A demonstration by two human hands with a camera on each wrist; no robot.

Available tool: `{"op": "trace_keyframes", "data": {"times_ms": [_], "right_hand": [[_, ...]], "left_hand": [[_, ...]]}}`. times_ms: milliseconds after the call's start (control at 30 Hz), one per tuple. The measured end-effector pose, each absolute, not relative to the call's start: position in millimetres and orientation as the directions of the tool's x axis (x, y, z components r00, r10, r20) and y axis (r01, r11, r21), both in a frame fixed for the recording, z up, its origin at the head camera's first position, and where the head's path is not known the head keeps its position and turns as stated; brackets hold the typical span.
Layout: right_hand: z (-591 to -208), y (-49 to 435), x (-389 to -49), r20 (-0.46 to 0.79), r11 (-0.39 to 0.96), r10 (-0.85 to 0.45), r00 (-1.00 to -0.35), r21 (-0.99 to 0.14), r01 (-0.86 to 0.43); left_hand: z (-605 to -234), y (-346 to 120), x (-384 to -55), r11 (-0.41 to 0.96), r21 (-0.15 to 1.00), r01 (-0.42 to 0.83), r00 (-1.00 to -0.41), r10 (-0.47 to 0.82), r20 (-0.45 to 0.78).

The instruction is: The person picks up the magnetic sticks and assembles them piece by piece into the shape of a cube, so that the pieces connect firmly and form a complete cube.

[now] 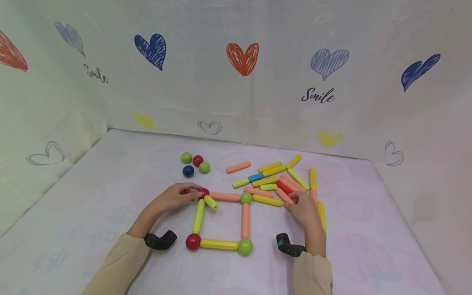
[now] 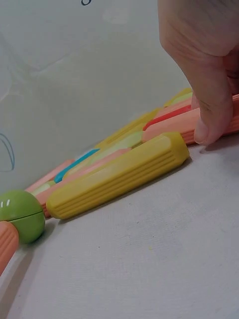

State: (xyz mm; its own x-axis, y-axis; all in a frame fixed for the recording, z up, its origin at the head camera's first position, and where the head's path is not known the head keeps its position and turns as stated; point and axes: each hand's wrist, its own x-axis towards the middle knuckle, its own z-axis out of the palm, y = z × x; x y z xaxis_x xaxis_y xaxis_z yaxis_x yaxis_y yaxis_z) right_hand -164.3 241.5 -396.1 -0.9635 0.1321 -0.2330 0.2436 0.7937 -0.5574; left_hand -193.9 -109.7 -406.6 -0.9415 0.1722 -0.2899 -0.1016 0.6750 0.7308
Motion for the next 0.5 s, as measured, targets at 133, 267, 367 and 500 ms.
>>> {"op": "trace_keyframes", "data": {"times_ms": [133,267,367,500], "right_hand": [[-396.1,241.6,-165.3,-0.229,0.809,0.132,-0.964,-0.538,0.238],[-396.2,242.2,-165.0,-0.228,0.813,0.123,-0.966,-0.535,0.231],[-395.4,242.6,-164.2,-0.223,0.815,0.112,-0.968,-0.537,0.217],[-392.5,241.8,-163.0,-0.222,0.802,0.11,-0.969,-0.556,0.218]], "left_hand": [[-407.3,-110.4,-194.3,0.677,0.73,-0.098,-0.942,0.175,-0.288],[-407.8,-111.6,-194.2,0.676,0.731,-0.092,-0.941,0.181,-0.285],[-408.2,-111.7,-194.7,0.671,0.736,-0.092,-0.94,0.185,-0.286],[-407.9,-111.7,-194.7,0.667,0.739,-0.095,-0.94,0.184,-0.287]]}}
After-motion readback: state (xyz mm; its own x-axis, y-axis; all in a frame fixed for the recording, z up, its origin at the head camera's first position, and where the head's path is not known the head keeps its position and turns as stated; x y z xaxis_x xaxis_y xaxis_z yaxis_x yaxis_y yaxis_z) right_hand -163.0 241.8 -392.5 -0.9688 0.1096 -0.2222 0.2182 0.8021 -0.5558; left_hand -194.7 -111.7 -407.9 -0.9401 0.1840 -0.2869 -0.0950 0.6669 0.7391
